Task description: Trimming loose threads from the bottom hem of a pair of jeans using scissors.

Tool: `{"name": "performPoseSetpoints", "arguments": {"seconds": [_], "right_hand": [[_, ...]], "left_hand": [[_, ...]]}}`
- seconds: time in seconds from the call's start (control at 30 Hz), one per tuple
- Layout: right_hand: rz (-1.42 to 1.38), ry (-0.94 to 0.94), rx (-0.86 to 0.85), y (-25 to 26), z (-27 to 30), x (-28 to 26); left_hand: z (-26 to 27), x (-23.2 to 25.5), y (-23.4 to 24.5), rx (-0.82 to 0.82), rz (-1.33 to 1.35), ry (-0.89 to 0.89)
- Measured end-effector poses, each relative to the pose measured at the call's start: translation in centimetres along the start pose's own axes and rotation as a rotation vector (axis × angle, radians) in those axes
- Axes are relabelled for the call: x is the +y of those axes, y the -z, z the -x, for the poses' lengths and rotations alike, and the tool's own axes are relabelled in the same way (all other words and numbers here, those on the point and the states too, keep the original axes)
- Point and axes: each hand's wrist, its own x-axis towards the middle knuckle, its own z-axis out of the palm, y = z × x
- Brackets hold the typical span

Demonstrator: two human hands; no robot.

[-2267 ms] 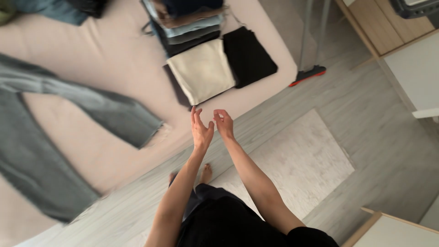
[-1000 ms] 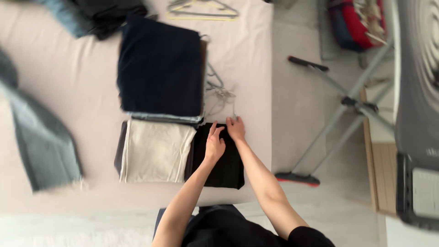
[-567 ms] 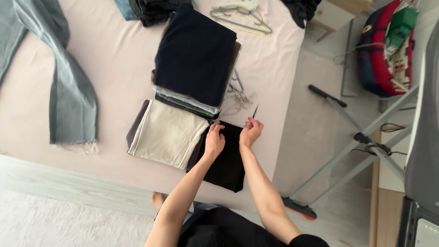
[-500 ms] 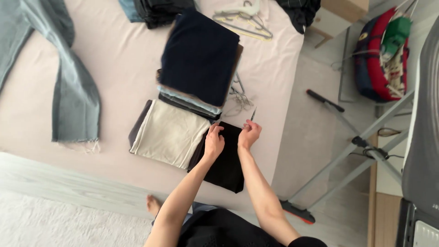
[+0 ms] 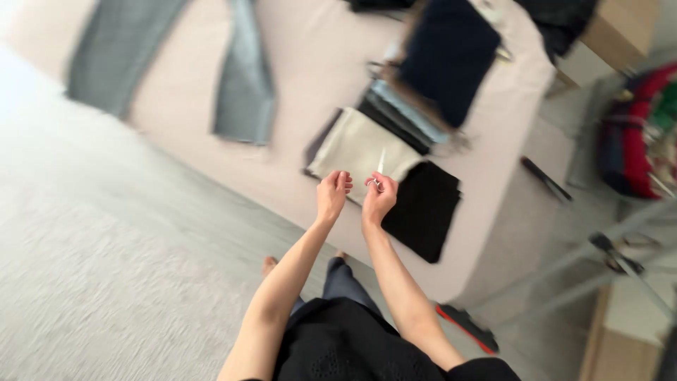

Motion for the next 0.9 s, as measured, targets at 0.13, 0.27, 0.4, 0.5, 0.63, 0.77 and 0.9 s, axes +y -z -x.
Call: {"name": "performPoseSetpoints", "arguments": {"seconds": [0.13, 0.27, 0.4, 0.5, 0.63, 0.77, 0.9], "right_hand": [[-0.121, 0.089, -0.234, -8.3, 5.9, -3.7], [-0.131, 0.194, -0.548, -15.6, 10.9, -7.5], [-0.170, 0.045, -0.830, -22.6, 14.3, -7.3], [-0.245, 0.124, -0.928, -27.3, 16.5, -8.1], [0.010, 0.136, -0.948, -32.2, 17.8, -10.6], [0.065, 0.176, -1.001, -38.2, 16.6, -9.9], [0.086, 0.016, -1.206, -43.4, 13.8, -6.6]], "left_hand": [[-0.8, 2.9, 9.5, 0.163, 0.055, -0.024], [-1.6, 5.0, 18.0, 0.331, 0.039, -0.084], [-1.9, 6.5, 25.7, 0.502, 0.147, -0.082], [-2.9, 6.9, 31.1, 0.599, 0.153, -0.049], [-5.6, 7.1, 35.6, 0.708, 0.127, -0.004], [-9.6, 7.8, 38.9, 0.769, 0.138, 0.052], [-13.1, 7.1, 41.4, 0.757, 0.207, 0.101]]}}
